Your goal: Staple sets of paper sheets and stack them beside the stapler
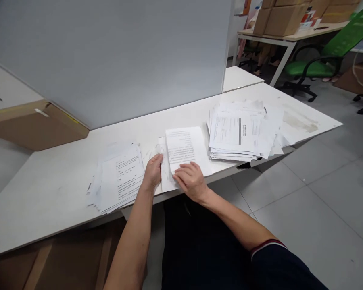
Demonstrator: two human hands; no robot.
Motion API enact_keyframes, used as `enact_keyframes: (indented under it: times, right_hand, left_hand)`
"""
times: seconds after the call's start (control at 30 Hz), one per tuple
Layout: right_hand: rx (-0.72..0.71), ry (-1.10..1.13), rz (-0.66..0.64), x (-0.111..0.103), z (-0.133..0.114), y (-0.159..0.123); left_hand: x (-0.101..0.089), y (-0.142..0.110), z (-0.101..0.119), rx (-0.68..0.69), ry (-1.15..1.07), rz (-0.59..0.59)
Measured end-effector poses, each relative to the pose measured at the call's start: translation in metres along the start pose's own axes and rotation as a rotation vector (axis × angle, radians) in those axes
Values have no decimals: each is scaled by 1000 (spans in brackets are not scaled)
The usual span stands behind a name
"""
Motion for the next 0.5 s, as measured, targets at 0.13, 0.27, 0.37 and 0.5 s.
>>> enact_keyframes:
  times: [0.13, 0.27, 0.37, 0.5]
  right_hand:
    - [-23, 27, -38, 25, -10, -12]
    - [-64, 61, -92, 38, -16, -14]
    - [-95, 81, -152, 46, -19, -18]
    - [-148, 156, -226, 43, -19, -16]
  left_hand:
    - [-2, 0, -1, 20, -4, 36]
    - [-7, 2, -4, 31, 54, 60]
    - [-6, 2, -5, 32, 66, 61]
    - [-3, 1, -1, 53, 64, 56]
Point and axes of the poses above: each hand's wrist, its own y-axis towards the middle knuckle, its own x-axis out of the palm, z = x × y, the point moved 9 cm from there along y, towards the middle knuckle, and after that the axes turned 5 degrees about x, right-handed, at the moved point
